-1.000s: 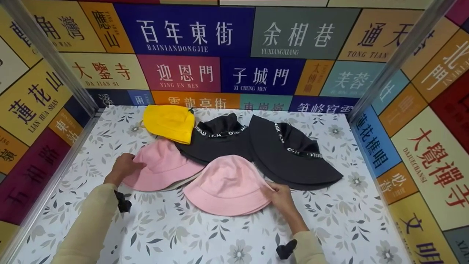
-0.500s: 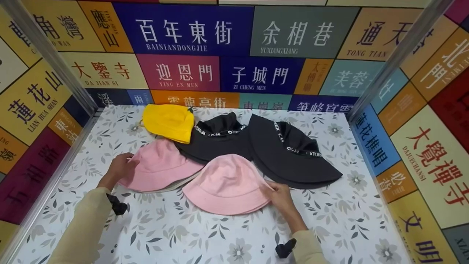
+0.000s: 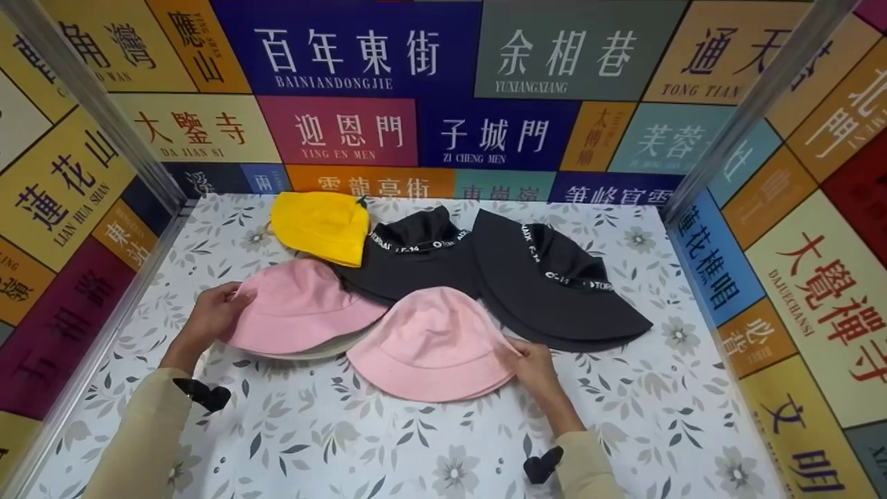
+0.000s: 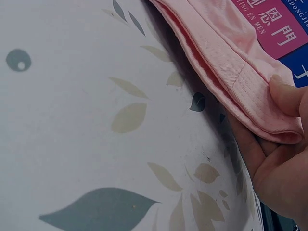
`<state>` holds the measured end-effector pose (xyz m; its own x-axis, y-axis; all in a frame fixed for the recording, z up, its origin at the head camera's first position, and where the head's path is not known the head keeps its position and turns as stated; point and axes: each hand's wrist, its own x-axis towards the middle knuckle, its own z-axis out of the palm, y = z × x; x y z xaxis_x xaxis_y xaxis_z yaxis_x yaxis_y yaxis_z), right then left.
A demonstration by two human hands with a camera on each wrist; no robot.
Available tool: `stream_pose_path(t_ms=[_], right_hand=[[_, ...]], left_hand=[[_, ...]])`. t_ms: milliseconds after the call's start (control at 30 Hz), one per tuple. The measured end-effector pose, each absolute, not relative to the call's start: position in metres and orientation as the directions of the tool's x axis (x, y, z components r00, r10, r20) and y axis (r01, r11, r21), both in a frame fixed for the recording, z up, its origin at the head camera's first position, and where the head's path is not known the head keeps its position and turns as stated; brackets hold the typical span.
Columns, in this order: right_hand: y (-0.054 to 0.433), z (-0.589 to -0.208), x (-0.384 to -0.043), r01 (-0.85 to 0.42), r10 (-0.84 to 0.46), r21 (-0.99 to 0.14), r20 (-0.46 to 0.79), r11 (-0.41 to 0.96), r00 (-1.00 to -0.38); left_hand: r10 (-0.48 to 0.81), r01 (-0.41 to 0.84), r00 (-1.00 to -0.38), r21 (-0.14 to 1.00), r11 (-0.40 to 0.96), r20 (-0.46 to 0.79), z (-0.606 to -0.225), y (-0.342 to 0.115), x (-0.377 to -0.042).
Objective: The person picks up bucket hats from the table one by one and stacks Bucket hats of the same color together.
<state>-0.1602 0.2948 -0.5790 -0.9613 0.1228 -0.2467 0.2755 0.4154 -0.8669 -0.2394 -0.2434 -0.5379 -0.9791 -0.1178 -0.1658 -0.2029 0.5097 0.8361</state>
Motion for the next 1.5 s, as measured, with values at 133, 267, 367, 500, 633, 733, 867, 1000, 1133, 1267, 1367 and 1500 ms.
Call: stream_pose_path(t_ms=[133,267,367,500,633,733,867,1000,1133,1267,1367,1500], right_hand=[[0.294,-0.578,-0.161,0.282,0.122,-0.865,-0.254,0.416,-0.96],[0.294,-0.579,-0.162,0.287,0.135,-0.864,-0.253,0.413,-0.958],[0.294,-0.579,-0.162,0.29,0.142,-0.867,-0.254,0.406,-0.957],[0.294,-0.579,-0.162,0.297,0.14,-0.868,-0.262,0.398,-0.955],[0.294,-0.581,-0.162,0.297,0.136,-0.868,-0.264,0.397,-0.955],[0.294,-0.582,-0.161,0.286,0.125,-0.864,-0.258,0.415,-0.958],[0.295,-0.582,-0.161,0.282,0.11,-0.856,-0.26,0.433,-0.959],[0.295,-0.581,-0.161,0.296,0.104,-0.857,-0.279,0.421,-0.955],[0.294,-0.581,-0.162,0.308,0.109,-0.861,-0.289,0.404,-0.951],[0.294,-0.581,-0.162,0.322,0.112,-0.864,-0.303,0.388,-0.946],[0.294,-0.581,-0.161,0.338,0.107,-0.865,-0.322,0.371,-0.941],[0.294,-0.579,-0.162,0.357,0.097,-0.864,-0.346,0.354,-0.933]], left_hand=[[-0.125,-0.202,-0.978,0.895,0.397,-0.165,-0.529,-0.244,-0.237],[-0.113,-0.2,-0.978,0.928,0.315,-0.173,-0.518,-0.239,-0.236],[-0.103,-0.177,-0.983,0.939,0.296,-0.153,-0.508,-0.232,-0.236],[-0.091,-0.151,-0.987,0.95,0.272,-0.13,-0.494,-0.221,-0.235],[-0.076,-0.114,-0.992,0.962,0.249,-0.097,-0.479,-0.21,-0.233],[-0.066,-0.066,-0.996,0.972,0.226,-0.052,-0.468,-0.203,-0.232],[-0.054,0.008,-0.998,0.983,0.184,0.018,-0.455,-0.196,-0.23],[-0.051,0.059,-0.996,0.987,0.15,0.067,-0.443,-0.191,-0.226],[-0.058,0.098,-0.993,0.987,0.126,0.106,-0.432,-0.185,-0.221],[-0.032,0.151,-0.987,0.983,0.105,0.156,-0.421,-0.176,-0.219],[0.005,0.208,-0.978,0.975,0.079,0.208,-0.413,-0.167,-0.218],[0.053,0.271,-0.962,0.962,0.041,0.269,-0.406,-0.155,-0.215]])
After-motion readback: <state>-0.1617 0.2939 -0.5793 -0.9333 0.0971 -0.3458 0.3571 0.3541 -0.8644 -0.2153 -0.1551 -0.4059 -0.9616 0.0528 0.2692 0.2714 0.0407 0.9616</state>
